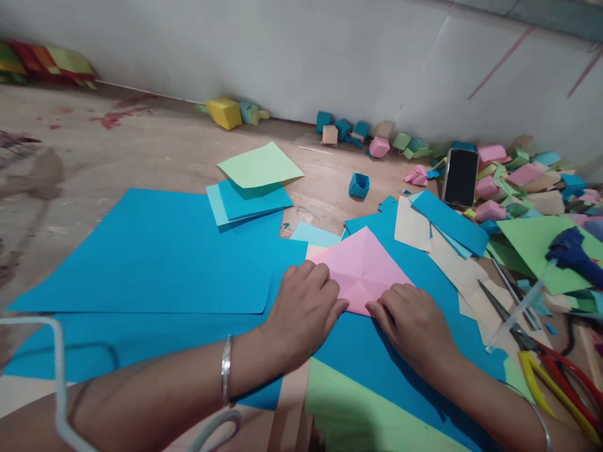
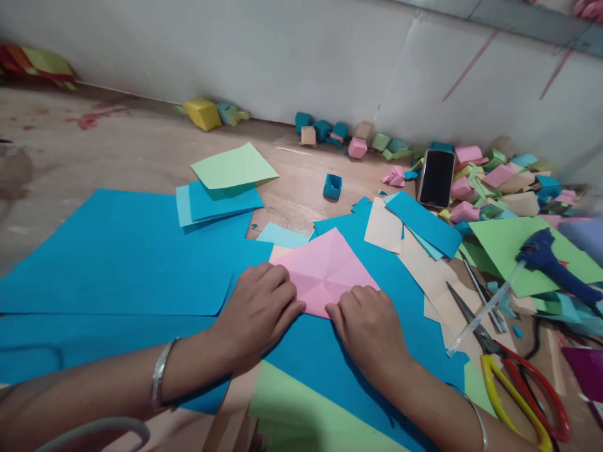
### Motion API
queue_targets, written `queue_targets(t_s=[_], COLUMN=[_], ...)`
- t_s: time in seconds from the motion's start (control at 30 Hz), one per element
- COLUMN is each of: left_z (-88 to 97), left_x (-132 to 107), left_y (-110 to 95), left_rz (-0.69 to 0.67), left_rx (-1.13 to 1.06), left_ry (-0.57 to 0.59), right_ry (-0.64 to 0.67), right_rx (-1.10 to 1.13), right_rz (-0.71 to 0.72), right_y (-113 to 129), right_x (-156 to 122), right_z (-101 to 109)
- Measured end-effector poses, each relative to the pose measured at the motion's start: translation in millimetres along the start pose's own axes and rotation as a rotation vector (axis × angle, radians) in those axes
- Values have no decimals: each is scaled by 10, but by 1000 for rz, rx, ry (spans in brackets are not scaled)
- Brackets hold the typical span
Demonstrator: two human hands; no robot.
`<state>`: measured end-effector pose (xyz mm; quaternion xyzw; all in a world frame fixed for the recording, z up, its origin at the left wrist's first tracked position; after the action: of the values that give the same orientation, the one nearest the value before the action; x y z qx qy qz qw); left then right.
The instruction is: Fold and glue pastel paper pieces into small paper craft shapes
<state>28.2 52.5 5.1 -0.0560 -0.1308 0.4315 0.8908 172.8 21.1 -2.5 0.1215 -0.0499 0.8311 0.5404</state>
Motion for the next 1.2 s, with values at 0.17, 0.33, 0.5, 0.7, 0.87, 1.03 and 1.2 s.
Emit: queue_targets(t_s=[0.17, 0.33, 0.5, 0.7, 0.87, 1.03, 1.2], left_z=[-29, -39, -18, -37, -49, -41, -37], left_x=[28, 44, 52, 61, 56, 54, 44], left_y=[45, 63, 65, 82, 75, 74, 69], left_rz=[-3, 9, 17, 23, 17, 16, 11], left_rx=[-25, -56, -57, -41, -51, -72, -75], left_ry=[4, 26, 33, 47, 62, 61, 80], right_ry=[-30, -41, -43, -45, -35, -26, -13], right_rx=[-18, -40, -38, -35, -40, -34, -39], right_rz=[-19, -28, -24, -19, -23, -27, -23], right_y=[2, 3, -1, -8, -17, -9, -2], right_x=[-28, -40, -40, -42, -49, -43, -28], right_z=[9, 7, 3, -1, -21, -7, 7])
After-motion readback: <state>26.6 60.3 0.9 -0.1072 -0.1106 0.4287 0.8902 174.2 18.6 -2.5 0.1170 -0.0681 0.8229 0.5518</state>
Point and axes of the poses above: each hand's wrist, its own x-axis towards the middle knuckle, its own z-axis out of the back of the hand, y = z × x, the point moved 7 cm from there along x, towards the middle knuckle, and after that the axes turned 2 degrees about x, right-handed, at the moved point
